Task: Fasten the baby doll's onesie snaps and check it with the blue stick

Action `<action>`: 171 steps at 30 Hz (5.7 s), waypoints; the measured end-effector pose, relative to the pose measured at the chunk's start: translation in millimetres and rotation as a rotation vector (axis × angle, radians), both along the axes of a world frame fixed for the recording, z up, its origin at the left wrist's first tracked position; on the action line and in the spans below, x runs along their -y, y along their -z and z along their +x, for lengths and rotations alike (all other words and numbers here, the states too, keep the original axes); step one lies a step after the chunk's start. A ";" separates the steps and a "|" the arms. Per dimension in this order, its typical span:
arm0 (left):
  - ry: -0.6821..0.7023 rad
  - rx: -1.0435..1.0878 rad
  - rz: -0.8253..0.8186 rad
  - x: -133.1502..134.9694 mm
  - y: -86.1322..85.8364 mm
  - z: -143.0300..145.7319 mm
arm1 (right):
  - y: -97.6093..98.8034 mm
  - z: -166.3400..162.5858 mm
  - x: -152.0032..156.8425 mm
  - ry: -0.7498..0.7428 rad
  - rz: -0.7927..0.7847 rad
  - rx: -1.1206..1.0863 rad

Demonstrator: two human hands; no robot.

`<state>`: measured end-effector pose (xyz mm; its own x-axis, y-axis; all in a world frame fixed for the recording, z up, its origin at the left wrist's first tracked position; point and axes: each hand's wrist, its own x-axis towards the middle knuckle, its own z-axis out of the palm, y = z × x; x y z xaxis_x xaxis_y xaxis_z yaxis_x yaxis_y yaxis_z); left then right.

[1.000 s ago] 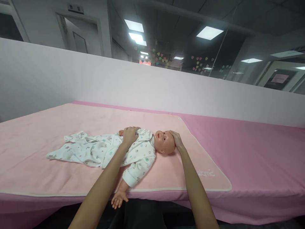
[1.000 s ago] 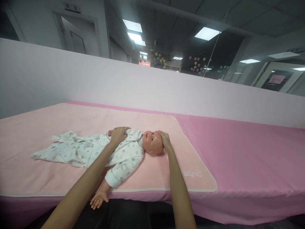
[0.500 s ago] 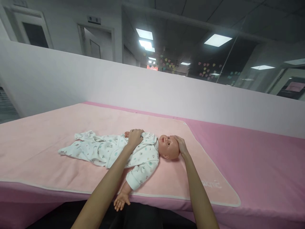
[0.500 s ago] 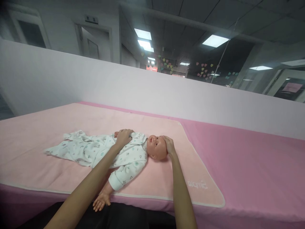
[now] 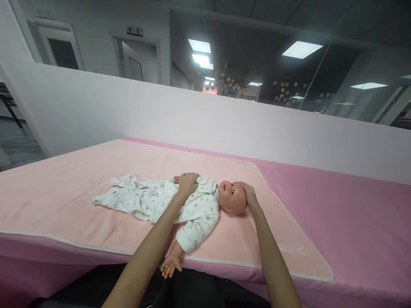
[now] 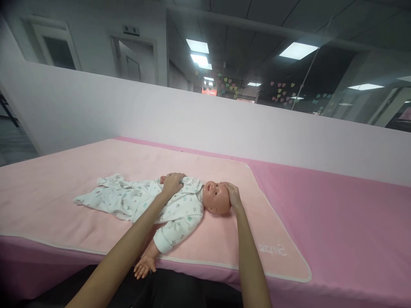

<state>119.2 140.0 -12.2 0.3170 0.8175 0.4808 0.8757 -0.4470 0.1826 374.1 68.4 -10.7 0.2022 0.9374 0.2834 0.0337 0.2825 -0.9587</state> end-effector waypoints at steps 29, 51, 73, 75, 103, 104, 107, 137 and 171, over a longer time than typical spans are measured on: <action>0.009 0.006 0.003 -0.8 0.5 0.0 | 4.0 3.0 -3.4 0.002 0.003 -0.010; 0.003 -0.013 -0.003 -1.3 0.2 0.1 | -3.8 -2.1 2.7 -0.001 -0.015 -0.028; 0.022 0.005 0.023 -2.9 2.3 -0.4 | -0.9 0.0 -0.2 -0.004 0.020 -0.002; 0.022 0.003 0.021 -2.7 1.7 -0.4 | -1.0 0.1 -0.3 -0.016 0.021 0.003; 0.016 0.010 0.017 -2.7 2.5 -0.4 | 2.0 2.2 -2.5 -0.001 0.033 0.015; 0.013 0.008 0.013 -2.5 2.3 -0.1 | 2.3 2.4 -2.7 -0.002 0.033 0.016; 0.005 -0.001 -0.001 -1.6 1.2 0.5 | 3.1 2.4 -3.3 -0.005 0.032 0.005; 0.132 0.328 -0.217 3.7 3.5 8.2 | -9.8 0.9 -5.9 0.267 0.123 0.295; 0.436 0.494 -0.229 44.0 -15.9 16.0 | -0.7 -0.6 147.0 0.241 -0.101 0.465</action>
<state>135.2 96.1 3.7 0.4279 0.7633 0.4840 0.4155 -0.6417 0.6447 373.5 -78.6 -10.0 0.2896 0.9073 0.3049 0.5137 0.1215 -0.8493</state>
